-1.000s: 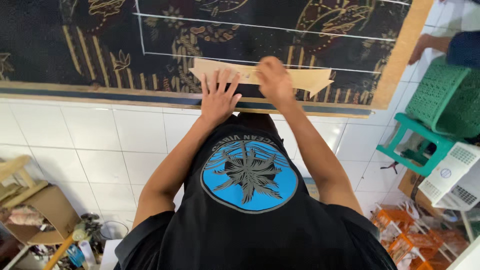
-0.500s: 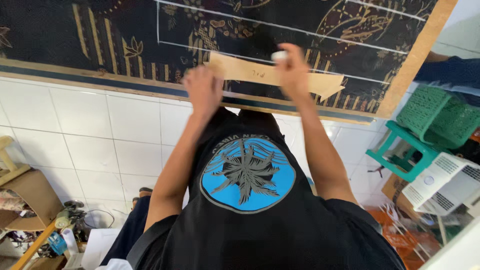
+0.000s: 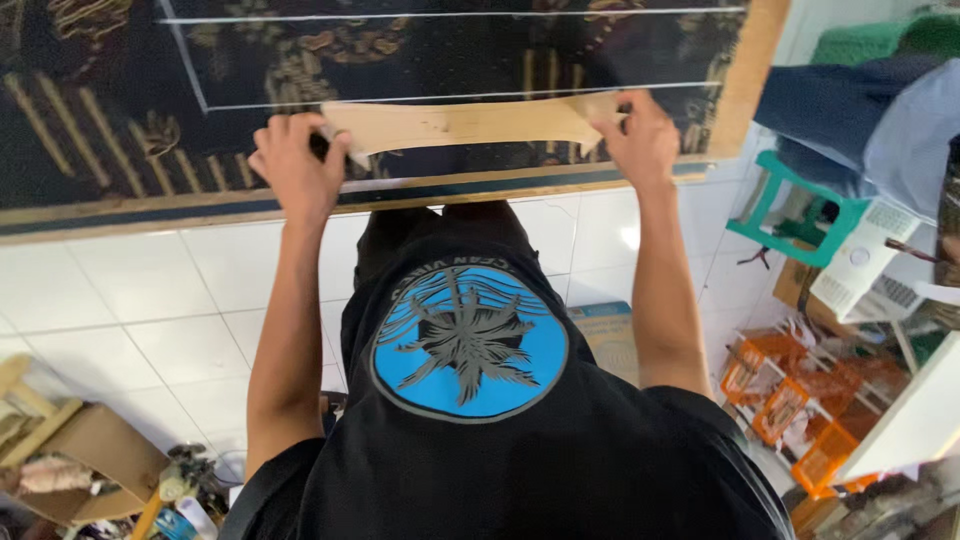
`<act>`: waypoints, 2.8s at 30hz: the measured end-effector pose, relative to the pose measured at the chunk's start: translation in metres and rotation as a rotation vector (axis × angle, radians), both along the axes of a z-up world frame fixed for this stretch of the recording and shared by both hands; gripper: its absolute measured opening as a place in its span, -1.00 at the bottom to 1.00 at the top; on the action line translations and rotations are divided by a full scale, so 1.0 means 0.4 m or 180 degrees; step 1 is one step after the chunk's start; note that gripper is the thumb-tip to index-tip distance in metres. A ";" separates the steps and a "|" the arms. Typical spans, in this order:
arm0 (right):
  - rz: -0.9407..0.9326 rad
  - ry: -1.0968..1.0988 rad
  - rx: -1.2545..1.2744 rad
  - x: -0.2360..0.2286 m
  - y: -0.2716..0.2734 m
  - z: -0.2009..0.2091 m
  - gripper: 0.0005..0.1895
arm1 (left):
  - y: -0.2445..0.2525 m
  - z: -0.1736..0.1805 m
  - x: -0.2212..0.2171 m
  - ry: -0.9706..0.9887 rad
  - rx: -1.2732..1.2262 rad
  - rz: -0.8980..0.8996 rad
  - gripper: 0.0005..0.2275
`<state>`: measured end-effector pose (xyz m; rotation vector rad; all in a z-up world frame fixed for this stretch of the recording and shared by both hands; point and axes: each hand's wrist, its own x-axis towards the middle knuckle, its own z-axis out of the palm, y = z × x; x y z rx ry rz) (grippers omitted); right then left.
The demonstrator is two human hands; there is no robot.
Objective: The person arranges various paper and cardboard pattern pieces on a large patterned fabric laid out on a table. They position, lift, and reposition the templates to align with the fabric design.
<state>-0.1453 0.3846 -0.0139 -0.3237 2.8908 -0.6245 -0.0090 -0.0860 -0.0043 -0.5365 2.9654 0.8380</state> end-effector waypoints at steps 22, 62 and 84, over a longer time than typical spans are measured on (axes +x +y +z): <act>-0.0185 -0.0071 -0.0053 0.021 -0.015 0.014 -0.53 | 0.004 -0.003 0.017 -0.0009 -0.0112 -0.0002 -0.72; -0.0532 -0.0052 -0.1320 0.036 -0.204 0.045 -0.85 | 0.241 -0.005 0.019 0.0068 -0.0501 -0.1541 -0.47; 0.2257 0.0955 -0.1190 0.045 -0.870 -0.055 -0.86 | 0.246 -0.117 0.063 -0.0216 -0.0546 -0.1630 -0.45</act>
